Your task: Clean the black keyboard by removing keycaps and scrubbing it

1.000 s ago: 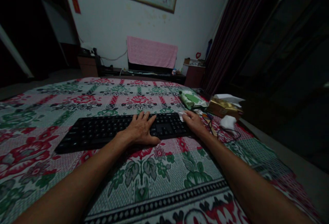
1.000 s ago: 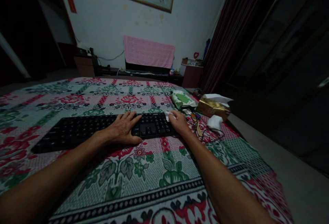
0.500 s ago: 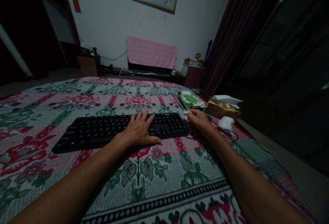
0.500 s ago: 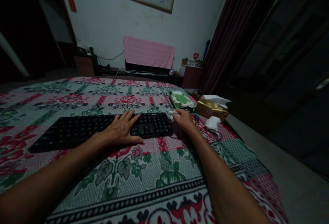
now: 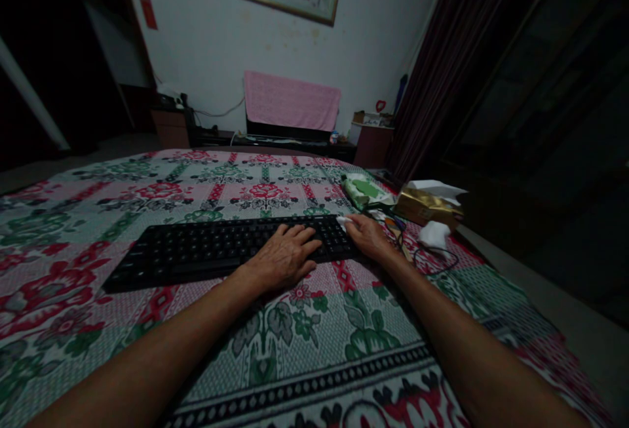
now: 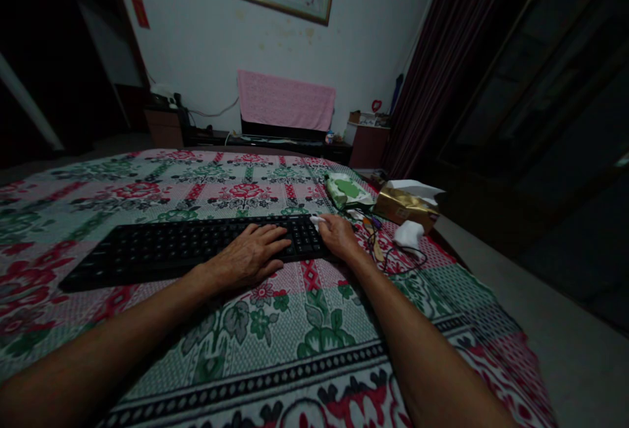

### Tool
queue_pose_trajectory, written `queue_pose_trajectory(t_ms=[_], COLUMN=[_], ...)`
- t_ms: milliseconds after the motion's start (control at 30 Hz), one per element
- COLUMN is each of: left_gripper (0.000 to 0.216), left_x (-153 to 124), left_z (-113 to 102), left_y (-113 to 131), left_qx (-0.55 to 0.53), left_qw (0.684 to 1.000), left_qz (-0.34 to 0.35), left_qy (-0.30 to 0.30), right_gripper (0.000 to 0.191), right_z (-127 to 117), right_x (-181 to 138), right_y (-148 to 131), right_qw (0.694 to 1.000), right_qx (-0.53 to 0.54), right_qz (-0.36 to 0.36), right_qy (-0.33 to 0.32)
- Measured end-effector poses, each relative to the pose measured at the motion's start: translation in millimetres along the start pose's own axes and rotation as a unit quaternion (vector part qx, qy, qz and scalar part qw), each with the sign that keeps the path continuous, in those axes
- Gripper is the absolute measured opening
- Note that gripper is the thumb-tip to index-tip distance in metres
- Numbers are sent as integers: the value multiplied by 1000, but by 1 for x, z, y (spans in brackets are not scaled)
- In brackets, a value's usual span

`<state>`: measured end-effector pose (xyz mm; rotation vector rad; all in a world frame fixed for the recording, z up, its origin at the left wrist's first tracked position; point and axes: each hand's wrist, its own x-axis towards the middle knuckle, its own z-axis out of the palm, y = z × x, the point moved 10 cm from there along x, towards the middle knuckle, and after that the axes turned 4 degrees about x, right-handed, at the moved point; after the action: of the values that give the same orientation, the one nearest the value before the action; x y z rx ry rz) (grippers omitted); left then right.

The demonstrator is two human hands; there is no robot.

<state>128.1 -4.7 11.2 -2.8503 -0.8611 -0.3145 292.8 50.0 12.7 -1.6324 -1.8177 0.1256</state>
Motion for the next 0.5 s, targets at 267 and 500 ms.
queue_pose_trajectory(t_ms=[267,500], left_gripper=[36,37], left_x=[-2,-1], left_z=[-8,-3], left_y=[4,9], left_qx=[13,-9], left_qw=[999,999], left_qz=[-15,-21], left_qy=[32,26], right_gripper=[29,29], right_z=[6,9], right_x=[0,9], right_y=[-10,-12], right_qw=[1000,1000], right_qx=[13,-17], right_qz=[-25,-11], right_qy=[5,2])
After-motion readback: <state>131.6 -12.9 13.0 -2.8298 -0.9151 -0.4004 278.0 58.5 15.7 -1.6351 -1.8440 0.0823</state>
